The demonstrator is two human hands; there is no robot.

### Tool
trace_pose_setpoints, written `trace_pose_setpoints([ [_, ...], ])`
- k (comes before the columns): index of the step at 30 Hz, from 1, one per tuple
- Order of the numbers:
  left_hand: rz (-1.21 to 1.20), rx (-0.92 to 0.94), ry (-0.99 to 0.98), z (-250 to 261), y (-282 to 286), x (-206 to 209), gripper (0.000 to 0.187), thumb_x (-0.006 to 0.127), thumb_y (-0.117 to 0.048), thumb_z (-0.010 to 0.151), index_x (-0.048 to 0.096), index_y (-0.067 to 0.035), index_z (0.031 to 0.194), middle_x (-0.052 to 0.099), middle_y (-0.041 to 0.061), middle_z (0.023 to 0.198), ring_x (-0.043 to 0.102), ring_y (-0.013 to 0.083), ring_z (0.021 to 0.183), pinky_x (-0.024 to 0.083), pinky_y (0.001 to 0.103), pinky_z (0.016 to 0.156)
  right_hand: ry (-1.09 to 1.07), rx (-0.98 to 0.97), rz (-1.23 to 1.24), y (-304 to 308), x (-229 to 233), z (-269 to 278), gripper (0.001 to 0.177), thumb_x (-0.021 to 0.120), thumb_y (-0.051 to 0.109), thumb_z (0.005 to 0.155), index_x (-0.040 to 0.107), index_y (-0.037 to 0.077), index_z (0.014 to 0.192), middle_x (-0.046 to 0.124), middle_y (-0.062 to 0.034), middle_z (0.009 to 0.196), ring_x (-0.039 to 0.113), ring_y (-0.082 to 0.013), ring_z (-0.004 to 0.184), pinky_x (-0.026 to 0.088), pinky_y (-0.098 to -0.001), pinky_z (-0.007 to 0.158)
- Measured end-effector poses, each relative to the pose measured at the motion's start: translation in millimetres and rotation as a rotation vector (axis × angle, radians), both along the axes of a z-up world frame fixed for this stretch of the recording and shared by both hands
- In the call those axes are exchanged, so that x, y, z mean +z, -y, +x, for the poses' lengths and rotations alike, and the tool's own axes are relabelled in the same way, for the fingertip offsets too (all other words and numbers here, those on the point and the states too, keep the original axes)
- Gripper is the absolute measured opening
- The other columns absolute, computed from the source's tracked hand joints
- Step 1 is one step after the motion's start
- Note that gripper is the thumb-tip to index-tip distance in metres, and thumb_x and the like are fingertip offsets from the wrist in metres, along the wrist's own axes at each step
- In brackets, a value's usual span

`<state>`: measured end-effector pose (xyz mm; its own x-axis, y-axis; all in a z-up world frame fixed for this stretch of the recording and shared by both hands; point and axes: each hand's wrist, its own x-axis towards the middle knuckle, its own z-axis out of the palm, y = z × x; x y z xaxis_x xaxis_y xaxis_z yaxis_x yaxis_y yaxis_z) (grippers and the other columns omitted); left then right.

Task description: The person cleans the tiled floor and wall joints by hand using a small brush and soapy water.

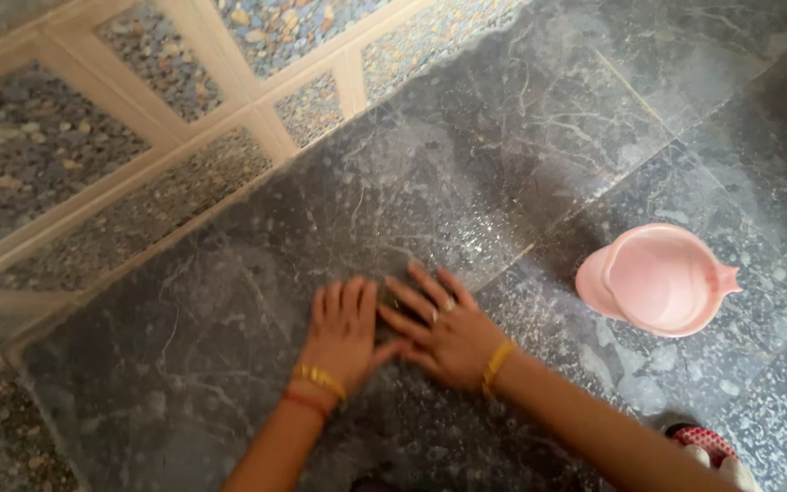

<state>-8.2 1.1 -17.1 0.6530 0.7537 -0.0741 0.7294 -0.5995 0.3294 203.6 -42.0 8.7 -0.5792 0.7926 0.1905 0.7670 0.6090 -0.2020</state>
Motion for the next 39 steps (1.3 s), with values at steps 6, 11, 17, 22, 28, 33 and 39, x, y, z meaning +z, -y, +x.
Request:
trace_pose_setpoints([
  [6, 0.221, 0.295, 0.022, -16.6, -84.5, -19.3, 0.093, 0.068, -0.072, 0.08, 0.049, 0.002, 0.134, 0.052, 0.019, 0.134, 0.047, 0.0386, 0.121, 0.031, 0.06, 0.106, 0.265, -0.132, -0.104, -104.8, -14.1, -37.3, 0.075, 0.048, 0.045, 0.095, 0.029, 0.013, 0.16, 0.02, -0.0099, 0.167, 0.019, -0.0319, 0.151, 0.015, -0.0487, 0.122],
  [11, 0.358, 0.558, -0.01, -18.8, -145.1, -43.9, 0.079, 0.075, -0.056, 0.076, 0.052, -0.009, 0.135, 0.052, 0.017, 0.134, 0.047, 0.0385, 0.122, 0.031, 0.06, 0.106, 0.173, -0.179, -0.107, -179.1, -31.2, -80.0, 0.07, 0.053, 0.026, 0.096, 0.031, 0.005, 0.158, 0.024, -0.0106, 0.17, 0.022, -0.0328, 0.155, 0.018, -0.0489, 0.125],
  [17, 0.439, 0.558, 0.005, -16.9, -175.3, -62.5, 0.071, 0.078, -0.048, 0.083, 0.051, -0.014, 0.139, 0.051, 0.018, 0.129, 0.045, 0.0413, 0.118, 0.032, 0.06, 0.107, 0.273, -0.094, -0.018, -215.7, -45.8, -77.9, 0.073, 0.052, 0.019, 0.091, 0.032, 0.004, 0.159, 0.025, -0.0124, 0.166, 0.025, -0.0347, 0.15, 0.023, -0.0444, 0.12],
  [22, 0.31, 0.541, 0.037, -7.7, -152.9, -44.0, 0.065, 0.079, -0.044, 0.078, 0.053, -0.008, 0.126, 0.051, 0.021, 0.126, 0.046, 0.041, 0.12, 0.035, 0.056, 0.106, 0.219, -0.098, -0.175, -186.7, -12.8, -69.8, 0.074, 0.056, 0.018, 0.09, 0.033, 0.004, 0.159, 0.029, -0.0119, 0.167, 0.027, -0.0331, 0.152, 0.027, -0.043, 0.123],
  [28, 0.287, 0.354, 0.077, -10.4, -9.4, -20.0, 0.079, 0.079, -0.039, 0.078, 0.047, 0.0, 0.138, 0.051, 0.025, 0.131, 0.048, 0.0413, 0.121, 0.037, 0.053, 0.105, 0.385, 0.021, -0.16, -64.3, 26.8, -61.1, 0.079, 0.061, 0.032, 0.085, 0.033, 0.006, 0.154, 0.029, -0.0147, 0.162, 0.025, -0.0375, 0.15, 0.024, -0.051, 0.121],
  [33, 0.203, 0.297, 0.046, -18.6, 10.5, -18.1, 0.086, 0.077, -0.049, 0.077, 0.045, -0.006, 0.144, 0.05, 0.021, 0.135, 0.048, 0.0391, 0.118, 0.034, 0.058, 0.105, 0.287, -0.052, -0.289, -23.8, 29.4, -57.8, 0.083, 0.063, 0.023, 0.08, 0.033, 0.002, 0.154, 0.028, -0.0169, 0.164, 0.025, -0.0384, 0.15, 0.024, -0.0483, 0.121],
  [39, 0.346, 0.426, 0.09, -34.0, -94.9, -48.3, 0.076, 0.071, -0.049, 0.087, 0.047, -0.009, 0.147, 0.052, 0.018, 0.137, 0.049, 0.0385, 0.12, 0.037, 0.054, 0.101, 0.431, -0.023, -0.117, -134.9, -2.7, -89.8, 0.082, 0.063, 0.028, 0.079, 0.036, -0.001, 0.152, 0.031, -0.0173, 0.159, 0.03, -0.0397, 0.145, 0.019, -0.0558, 0.122],
])
